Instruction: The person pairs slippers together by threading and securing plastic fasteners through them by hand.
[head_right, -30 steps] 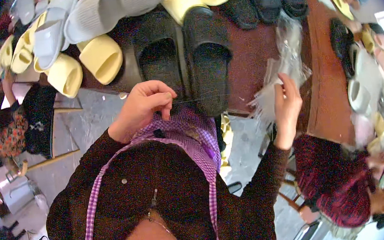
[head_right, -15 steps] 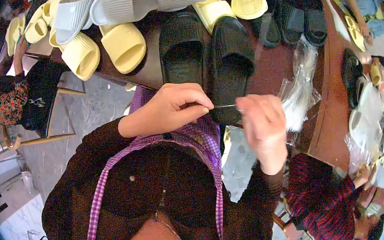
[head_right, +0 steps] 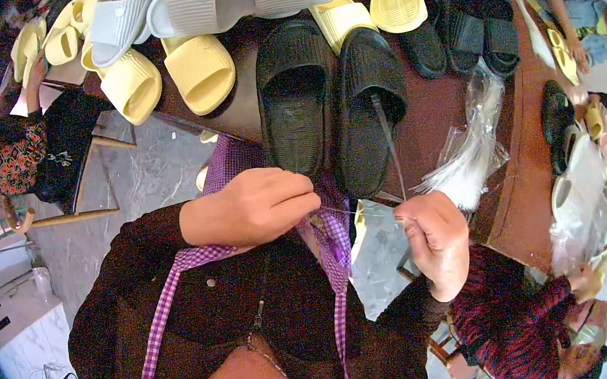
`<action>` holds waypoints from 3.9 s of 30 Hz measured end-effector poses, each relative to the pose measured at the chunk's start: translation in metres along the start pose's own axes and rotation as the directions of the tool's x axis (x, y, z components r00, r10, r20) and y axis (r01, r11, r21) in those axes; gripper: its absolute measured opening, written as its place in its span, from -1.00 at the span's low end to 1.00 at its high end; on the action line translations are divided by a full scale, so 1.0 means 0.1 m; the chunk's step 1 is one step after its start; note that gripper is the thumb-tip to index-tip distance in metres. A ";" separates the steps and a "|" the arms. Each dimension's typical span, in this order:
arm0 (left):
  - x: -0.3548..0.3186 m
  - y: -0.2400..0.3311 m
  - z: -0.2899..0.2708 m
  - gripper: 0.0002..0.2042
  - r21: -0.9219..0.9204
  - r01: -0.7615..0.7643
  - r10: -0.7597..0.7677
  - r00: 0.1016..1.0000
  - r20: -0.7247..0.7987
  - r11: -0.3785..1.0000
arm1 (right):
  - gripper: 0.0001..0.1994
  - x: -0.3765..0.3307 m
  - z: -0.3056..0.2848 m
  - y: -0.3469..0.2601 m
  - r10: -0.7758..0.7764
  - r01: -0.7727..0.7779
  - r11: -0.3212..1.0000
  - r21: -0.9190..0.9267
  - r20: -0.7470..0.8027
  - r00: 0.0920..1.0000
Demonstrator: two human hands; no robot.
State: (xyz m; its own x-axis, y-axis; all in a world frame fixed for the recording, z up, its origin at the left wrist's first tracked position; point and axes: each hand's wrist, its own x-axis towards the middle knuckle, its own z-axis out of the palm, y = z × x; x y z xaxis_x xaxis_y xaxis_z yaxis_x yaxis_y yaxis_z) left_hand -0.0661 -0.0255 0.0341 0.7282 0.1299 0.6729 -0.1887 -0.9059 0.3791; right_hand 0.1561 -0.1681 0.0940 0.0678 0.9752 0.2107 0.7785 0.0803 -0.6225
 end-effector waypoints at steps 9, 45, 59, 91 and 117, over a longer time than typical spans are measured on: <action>-0.15 -0.32 0.32 -0.87 0.045 0.154 -0.154 0.988 0.004 0.987 | -0.92 0.29 0.46 0.45 -0.077 0.079 0.994 -0.076 0.021 0.997; 0.08 -0.98 0.61 -0.90 0.270 0.286 -0.258 0.957 -0.135 0.919 | -0.76 2.01 0.55 1.93 0.466 -0.452 0.863 0.228 -0.012 0.885; -0.08 -1.37 0.55 -0.87 0.233 0.241 -0.214 0.967 -0.137 0.942 | -0.78 1.95 0.75 1.81 0.186 -0.211 0.976 -0.055 -0.302 0.935; -0.12 -1.41 0.72 -0.80 0.175 0.298 -0.303 0.953 0.000 0.938 | -0.71 2.69 0.75 0.30 -0.186 0.241 0.931 -0.275 0.212 0.960; -0.08 -1.31 0.57 -0.77 0.236 0.290 -0.314 0.947 0.069 0.928 | -0.62 1.42 -3.19 1.54 -0.075 -0.534 0.549 -0.642 -0.675 0.734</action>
State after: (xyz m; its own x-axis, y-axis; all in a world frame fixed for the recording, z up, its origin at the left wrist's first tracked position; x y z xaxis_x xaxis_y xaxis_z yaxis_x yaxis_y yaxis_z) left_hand -0.0098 0.0695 -0.0572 0.7940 0.3795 0.4748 0.1915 -0.8976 0.3971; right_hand 0.4848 -0.0829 0.2685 0.4122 0.5705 0.7104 0.7923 -0.6094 0.0297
